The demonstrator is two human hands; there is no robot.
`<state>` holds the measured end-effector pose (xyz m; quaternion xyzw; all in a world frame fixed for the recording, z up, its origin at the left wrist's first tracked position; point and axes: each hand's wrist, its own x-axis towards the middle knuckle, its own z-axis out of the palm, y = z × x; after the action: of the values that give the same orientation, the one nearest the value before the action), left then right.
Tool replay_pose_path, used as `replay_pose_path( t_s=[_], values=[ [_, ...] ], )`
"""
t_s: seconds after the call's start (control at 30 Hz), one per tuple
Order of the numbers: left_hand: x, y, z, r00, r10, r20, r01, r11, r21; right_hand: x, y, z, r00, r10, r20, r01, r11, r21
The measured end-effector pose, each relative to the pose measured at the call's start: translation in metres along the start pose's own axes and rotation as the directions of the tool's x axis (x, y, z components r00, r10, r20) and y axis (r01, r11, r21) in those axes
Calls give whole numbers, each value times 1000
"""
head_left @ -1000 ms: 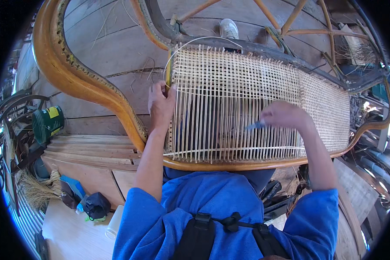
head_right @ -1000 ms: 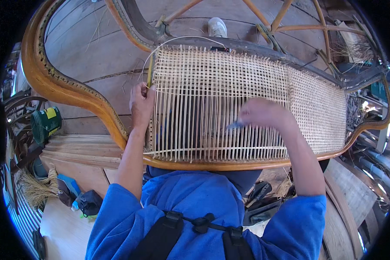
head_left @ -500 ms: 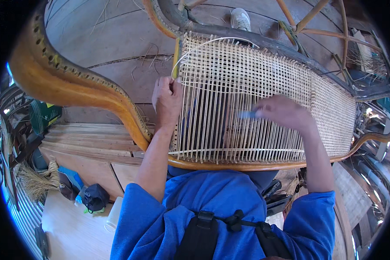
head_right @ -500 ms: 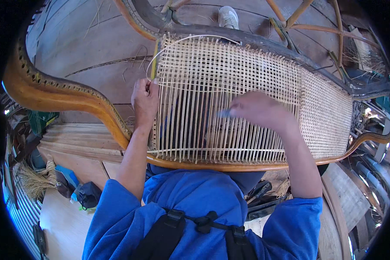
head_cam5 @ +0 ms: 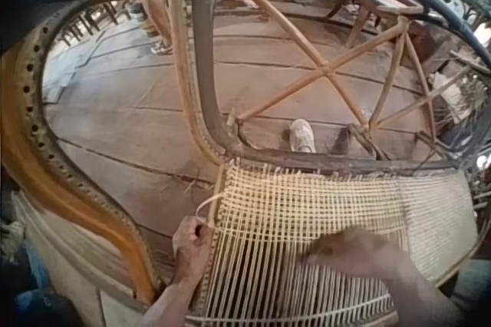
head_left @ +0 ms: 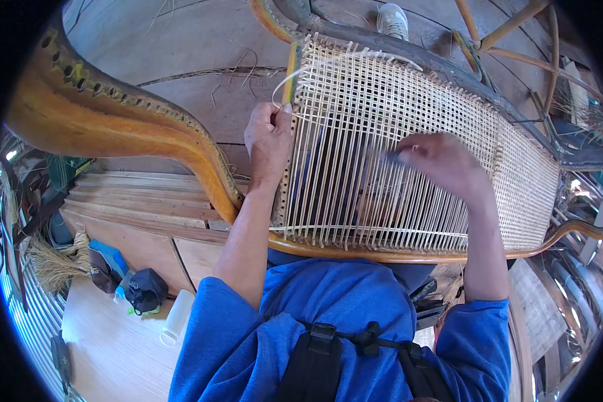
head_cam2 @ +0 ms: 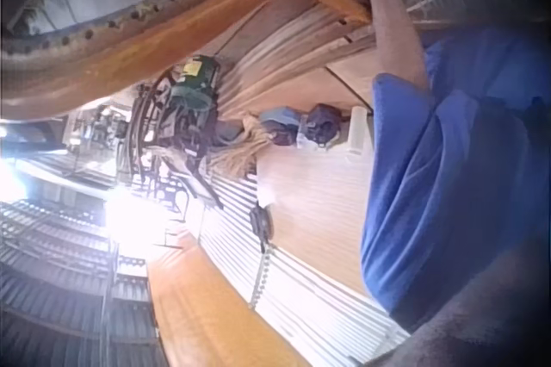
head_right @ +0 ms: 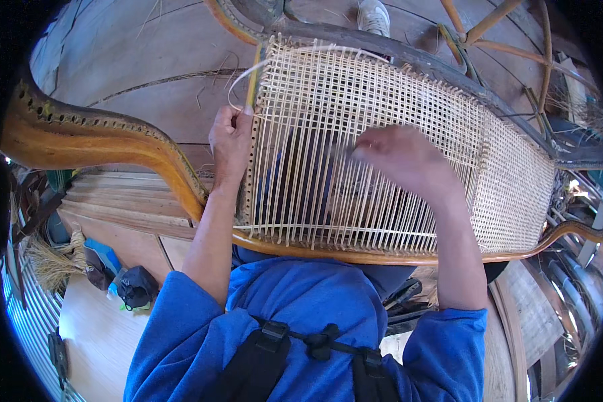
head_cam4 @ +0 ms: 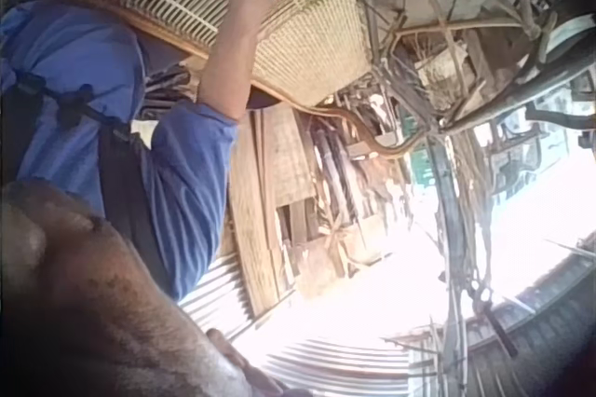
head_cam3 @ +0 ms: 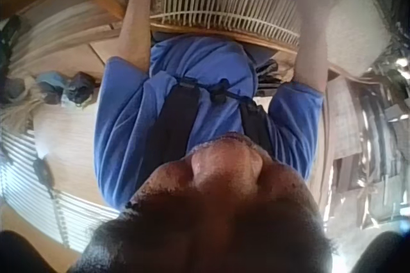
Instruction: Repairing a rattan sofa by weaving new rattan strips into the seat frame and securing them with tools.
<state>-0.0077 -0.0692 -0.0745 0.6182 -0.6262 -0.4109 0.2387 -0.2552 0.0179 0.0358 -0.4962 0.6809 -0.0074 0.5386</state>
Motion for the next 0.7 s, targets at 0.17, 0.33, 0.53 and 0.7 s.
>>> replay_pose_path(
  t_s=[0.17,0.33,0.53,0.7],
  values=[
    [-1,-9,10,995,90,-41,-89,995,38,11,3,-3,949,-52,-310,114,976,185],
    [-4,-4,3,996,84,-37,-82,995,56,14,-24,9,933,-181,311,200,979,-30],
    [-2,-1,4,982,181,-43,-177,980,95,17,-33,9,996,-90,-1,90,996,9],
    [-3,-1,10,989,145,-42,-144,989,40,30,-10,4,965,-94,-244,138,976,170]
  ],
)
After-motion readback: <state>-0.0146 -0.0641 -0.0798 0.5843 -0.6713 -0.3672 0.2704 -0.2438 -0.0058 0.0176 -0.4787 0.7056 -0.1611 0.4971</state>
